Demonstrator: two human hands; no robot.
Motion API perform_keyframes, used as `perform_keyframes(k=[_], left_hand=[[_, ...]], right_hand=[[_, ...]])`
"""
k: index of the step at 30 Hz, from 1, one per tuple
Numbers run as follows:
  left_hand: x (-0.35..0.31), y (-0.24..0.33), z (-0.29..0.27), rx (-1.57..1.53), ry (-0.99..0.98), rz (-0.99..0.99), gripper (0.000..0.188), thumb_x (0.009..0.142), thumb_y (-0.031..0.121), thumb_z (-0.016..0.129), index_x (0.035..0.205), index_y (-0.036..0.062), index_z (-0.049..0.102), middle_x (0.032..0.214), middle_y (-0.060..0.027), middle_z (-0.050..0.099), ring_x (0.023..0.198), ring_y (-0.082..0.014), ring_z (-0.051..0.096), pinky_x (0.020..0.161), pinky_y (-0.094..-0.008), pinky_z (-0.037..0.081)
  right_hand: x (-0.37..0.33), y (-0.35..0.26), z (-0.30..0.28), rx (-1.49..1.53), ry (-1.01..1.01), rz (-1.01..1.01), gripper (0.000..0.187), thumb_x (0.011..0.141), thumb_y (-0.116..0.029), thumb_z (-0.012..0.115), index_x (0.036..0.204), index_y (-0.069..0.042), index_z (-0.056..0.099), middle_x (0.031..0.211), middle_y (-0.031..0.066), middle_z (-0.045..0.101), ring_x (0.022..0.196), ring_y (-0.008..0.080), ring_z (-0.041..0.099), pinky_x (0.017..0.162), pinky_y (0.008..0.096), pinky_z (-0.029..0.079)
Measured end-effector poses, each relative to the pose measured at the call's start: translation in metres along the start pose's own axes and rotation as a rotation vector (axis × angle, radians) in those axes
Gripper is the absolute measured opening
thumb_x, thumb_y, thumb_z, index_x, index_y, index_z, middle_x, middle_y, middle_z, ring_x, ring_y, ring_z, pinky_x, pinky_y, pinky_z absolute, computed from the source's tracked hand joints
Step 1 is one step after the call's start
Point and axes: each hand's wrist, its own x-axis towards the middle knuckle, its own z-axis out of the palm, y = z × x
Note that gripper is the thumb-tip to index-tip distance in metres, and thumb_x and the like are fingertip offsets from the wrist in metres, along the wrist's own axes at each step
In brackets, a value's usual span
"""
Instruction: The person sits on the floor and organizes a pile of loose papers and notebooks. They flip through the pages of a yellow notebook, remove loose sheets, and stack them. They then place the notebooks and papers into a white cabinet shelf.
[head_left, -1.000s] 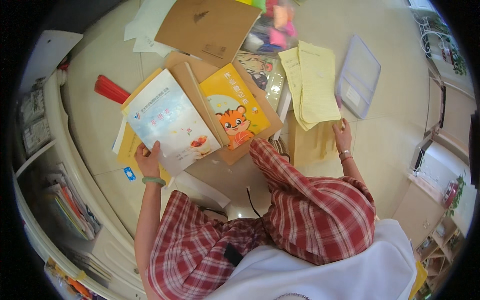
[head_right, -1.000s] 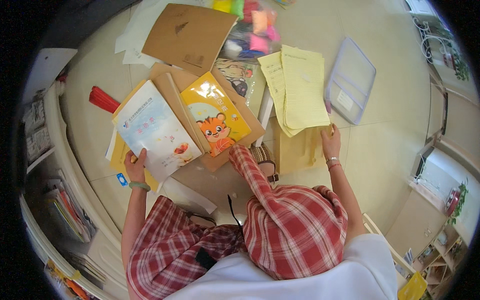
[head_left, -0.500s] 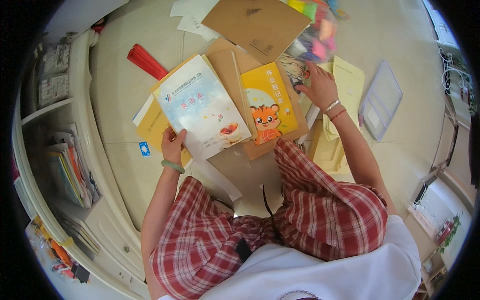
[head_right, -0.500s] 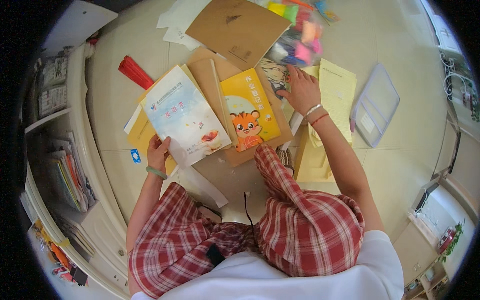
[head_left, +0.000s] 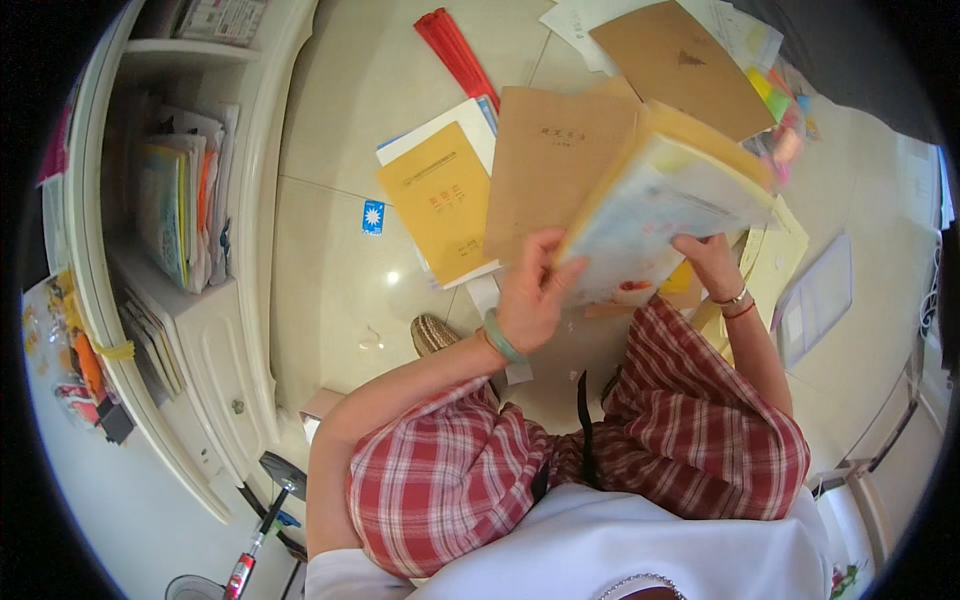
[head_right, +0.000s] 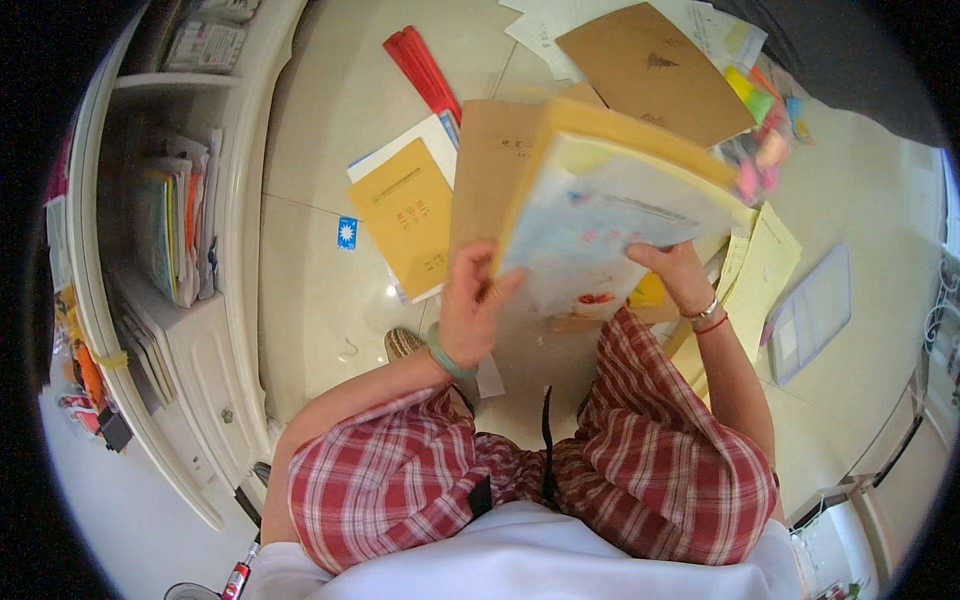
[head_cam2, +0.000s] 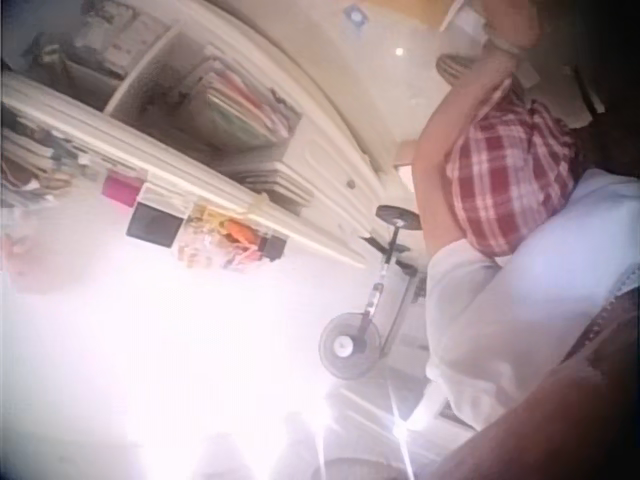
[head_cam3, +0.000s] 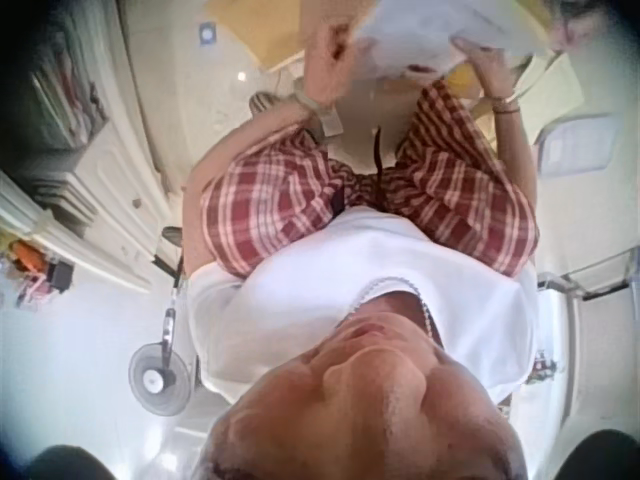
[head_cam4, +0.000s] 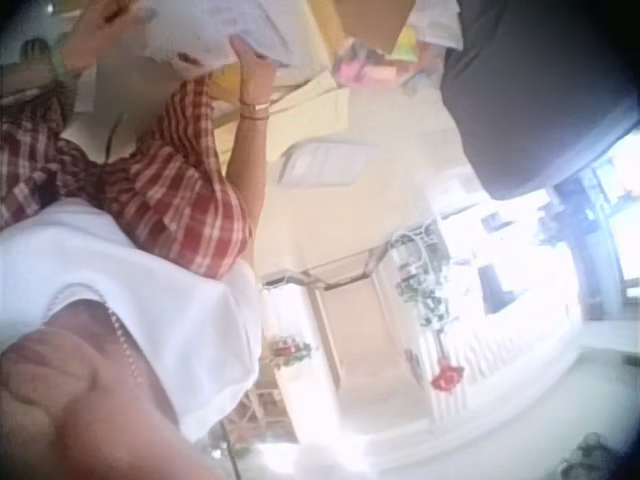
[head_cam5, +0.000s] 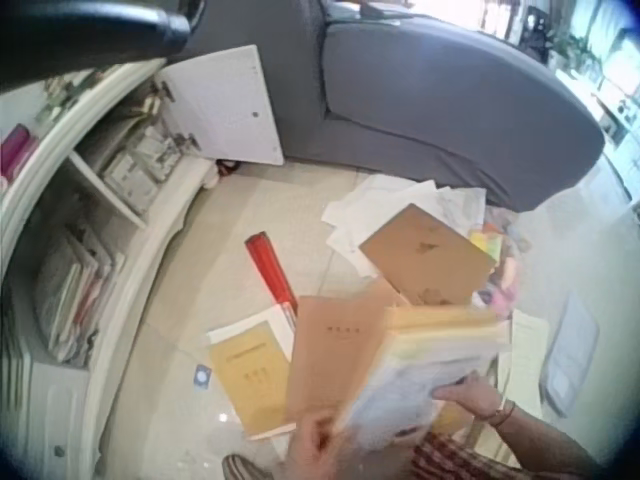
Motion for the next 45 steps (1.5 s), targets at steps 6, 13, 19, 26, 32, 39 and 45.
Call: perform_keyframes(k=[6,13,19,26,32,39,45], left_hand=[[-0.002,0.0,-0.017,-0.122,-0.13,-0.202,0.033,0.089,0.014,0.063,0.117,0.0015,0.052,0.1,-0.0062,0.065,0.086,-0.0122,0.06,0.076,-0.0273,0.049],[0.027,-0.064,-0.098,-0.523,0.121,-0.514,0.039,0.087,0.02,0.066,0.119,0.0006,0.055,0.112,-0.0102,0.062,0.097,-0.0195,0.061,0.084,-0.0329,0.051],[0.03,-0.084,-0.122,-0.536,0.157,-0.554,0.043,0.087,0.02,0.066,0.122,-0.0003,0.052,0.116,-0.0122,0.06,0.1,-0.0208,0.06,0.085,-0.0333,0.05],[0.038,-0.097,-0.123,-0.513,0.135,-0.601,0.042,0.087,0.018,0.065,0.122,-0.0006,0.052,0.117,-0.0134,0.059,0.1,-0.0218,0.06,0.085,-0.0344,0.05],[0.029,-0.085,-0.142,-0.718,0.107,-0.598,0.041,0.088,0.017,0.063,0.122,-0.0014,0.051,0.117,-0.0142,0.059,0.101,-0.0235,0.06,0.086,-0.0364,0.051],[0.025,-0.094,-0.152,-0.733,0.163,-0.606,0.053,0.094,0.039,0.051,0.128,-0.0012,0.046,0.122,-0.0145,0.057,0.108,-0.0252,0.058,0.091,-0.0374,0.049],[0.027,-0.092,-0.16,-1.115,0.004,-0.495,0.085,0.087,0.069,0.03,0.136,-0.0002,0.037,0.131,-0.0112,0.051,0.121,-0.0259,0.049,0.1,-0.0392,0.041]], right_hand=[[-0.03,-0.022,0.029,-0.165,-0.103,0.111,0.037,0.085,-0.021,0.068,0.115,-0.001,0.057,0.106,0.0061,0.063,0.095,0.0132,0.059,0.085,0.0288,0.047],[0.011,0.01,0.058,-0.416,0.093,-0.093,0.047,0.084,-0.026,0.069,0.119,0.0,0.052,0.094,0.0095,0.063,0.083,0.0156,0.061,0.074,0.0276,0.051],[0.057,0.01,0.04,-0.413,0.273,0.266,0.061,0.075,-0.029,0.077,0.116,0.006,0.048,0.09,0.0099,0.062,0.064,0.0136,0.061,0.053,0.0251,0.051],[0.082,-0.027,0.062,-0.436,0.054,0.389,0.042,0.079,-0.034,0.072,0.1,0.001,0.061,0.08,0.0043,0.06,0.061,0.0061,0.051,0.052,0.0217,0.042],[0.083,-0.056,0.04,-0.451,-0.019,0.022,0.029,0.087,-0.019,0.062,0.11,-0.002,0.059,0.092,0.0007,0.063,0.079,0.0083,0.057,0.07,0.023,0.046],[0.085,-0.141,0.072,-0.312,-0.169,0.036,0.035,0.089,-0.017,0.06,0.121,-0.005,0.052,0.104,0.0025,0.063,0.084,0.0064,0.058,0.065,0.0203,0.044],[0.102,-0.07,0.127,-0.681,-0.358,0.338,0.036,0.087,-0.024,0.063,0.118,-0.006,0.056,0.097,0.0021,0.064,0.082,0.0086,0.058,0.071,0.0258,0.048]])
